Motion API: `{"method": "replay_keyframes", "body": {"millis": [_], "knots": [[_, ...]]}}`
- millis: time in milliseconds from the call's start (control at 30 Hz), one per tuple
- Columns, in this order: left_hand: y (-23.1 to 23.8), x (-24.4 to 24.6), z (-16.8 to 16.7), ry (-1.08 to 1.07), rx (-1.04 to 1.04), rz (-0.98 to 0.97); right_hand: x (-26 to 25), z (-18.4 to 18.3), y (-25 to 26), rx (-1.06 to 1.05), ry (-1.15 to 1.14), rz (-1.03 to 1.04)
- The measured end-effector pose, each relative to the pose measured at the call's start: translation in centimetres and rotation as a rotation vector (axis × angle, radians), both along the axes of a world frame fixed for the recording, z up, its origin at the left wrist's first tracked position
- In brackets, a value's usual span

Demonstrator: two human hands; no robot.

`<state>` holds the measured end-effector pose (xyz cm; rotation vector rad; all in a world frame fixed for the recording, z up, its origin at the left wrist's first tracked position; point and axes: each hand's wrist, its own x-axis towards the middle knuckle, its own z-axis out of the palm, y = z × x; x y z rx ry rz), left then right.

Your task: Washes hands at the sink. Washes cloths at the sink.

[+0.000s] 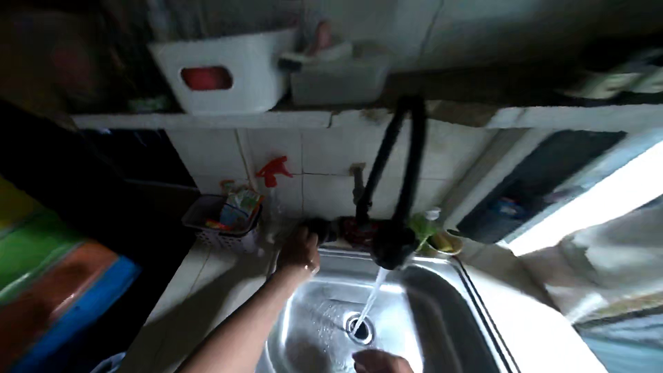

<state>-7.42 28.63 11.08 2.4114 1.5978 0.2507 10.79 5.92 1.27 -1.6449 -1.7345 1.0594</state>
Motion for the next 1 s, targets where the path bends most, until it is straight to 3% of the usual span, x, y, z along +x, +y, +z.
{"method": "replay_keyframes", "body": {"millis": [167,300,433,567,633,733,800,867,1000], "knots": [[-5.4,0.0,2.4,-0.375,-0.282,-0.04,-1.3,2.0,6.0,0.149,0.071,-0.226],[-8.5,1.7,-0.1,-0.465,-0.525,-0.199,0.3,3.1,7.8,0.087,0.047,-0.162],[-9.9,4.7,-1.7,-0.453,-0.52,-0.393,4.1,2.4,6.8,0.014,0.338,-0.046],[-9.8,7.3,0.2,-0.525,-0.449,-0.433,7.8,3.2,5.5,0.122,0.686,-0.116],[-9.7,7.8,1.5,-0.377,-0.421,-0.432,9.3,4.4,5.6,0.184,0.754,-0.079],[-9.1,8.5,2.0,0.058,-0.395,-0.401,10.9,6.7,5.6,0.164,0.716,0.046],[-8.4,8.1,1.4,0.165,-0.44,-0.346,11.9,7.3,5.8,0.18,0.741,0.019],[-7.9,7.3,0.8,0.076,-0.508,-0.267,13.3,7.4,6.0,0.183,0.679,-0.031],[-8.4,6.9,-0.3,-0.286,-0.541,-0.159,16.4,8.2,6.7,0.069,0.252,-0.056]]}}
